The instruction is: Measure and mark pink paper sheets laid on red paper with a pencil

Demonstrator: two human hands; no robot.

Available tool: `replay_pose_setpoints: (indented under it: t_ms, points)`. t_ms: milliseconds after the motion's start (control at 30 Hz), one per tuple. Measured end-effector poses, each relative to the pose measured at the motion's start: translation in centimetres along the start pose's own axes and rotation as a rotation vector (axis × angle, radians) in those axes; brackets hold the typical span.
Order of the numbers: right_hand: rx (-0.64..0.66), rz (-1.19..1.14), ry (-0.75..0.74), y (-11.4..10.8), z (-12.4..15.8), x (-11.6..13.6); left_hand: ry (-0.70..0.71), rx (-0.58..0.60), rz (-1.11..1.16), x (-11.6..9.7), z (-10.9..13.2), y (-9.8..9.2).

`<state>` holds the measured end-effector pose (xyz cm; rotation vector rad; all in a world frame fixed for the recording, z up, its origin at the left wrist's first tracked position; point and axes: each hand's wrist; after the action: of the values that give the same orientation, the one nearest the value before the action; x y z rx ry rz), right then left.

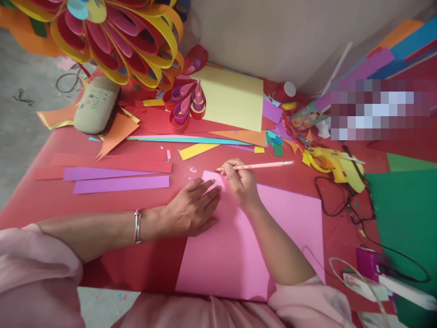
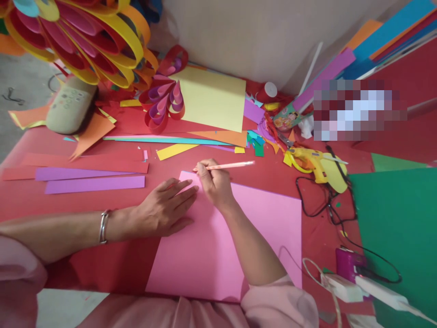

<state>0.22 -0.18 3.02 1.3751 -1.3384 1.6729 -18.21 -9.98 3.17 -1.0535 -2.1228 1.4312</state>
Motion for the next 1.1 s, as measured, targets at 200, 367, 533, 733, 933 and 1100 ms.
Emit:
replay_pose_setpoints:
  t_ms: [200, 367, 533, 733, 933, 1100]
  points:
    - [-0.034, -0.104, 0.035, -0.2, -0.1, -0.1, 0.026, -0.037, -0.008, 0.6, 0.0, -0.2]
    - [-0.037, -0.100, 0.022, -0.2, -0.3, -0.3, -0.010, -0.032, 0.025, 1.3, 0.9, -0.8]
    - [-0.037, -0.106, 0.020, -0.1, -0.4, -0.5, -0.057, -0.036, 0.002, 1.5, 1.9, -1.6]
    - [-0.046, -0.111, 0.034, -0.1, -0.3, -0.3, -0.036, -0.034, 0.021, 1.3, 1.8, -1.5]
    - [-0.041, -0.094, 0.036, -0.1, -0.3, -0.2, -0.035, -0.026, -0.027, 0.9, 1.5, -1.6]
    - [-0.032, -0.093, 0.031, -0.2, -0.3, -0.2, -0.037, -0.029, -0.038, 0.7, 1.4, -1.7]
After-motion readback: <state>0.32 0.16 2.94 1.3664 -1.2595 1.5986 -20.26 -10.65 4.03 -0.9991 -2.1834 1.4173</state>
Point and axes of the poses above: each hand's wrist, its own z-axis away from the middle knuckle, its own y-axis out of the palm, x = y × z, and after that the axes turned 3 degrees about y, right-handed
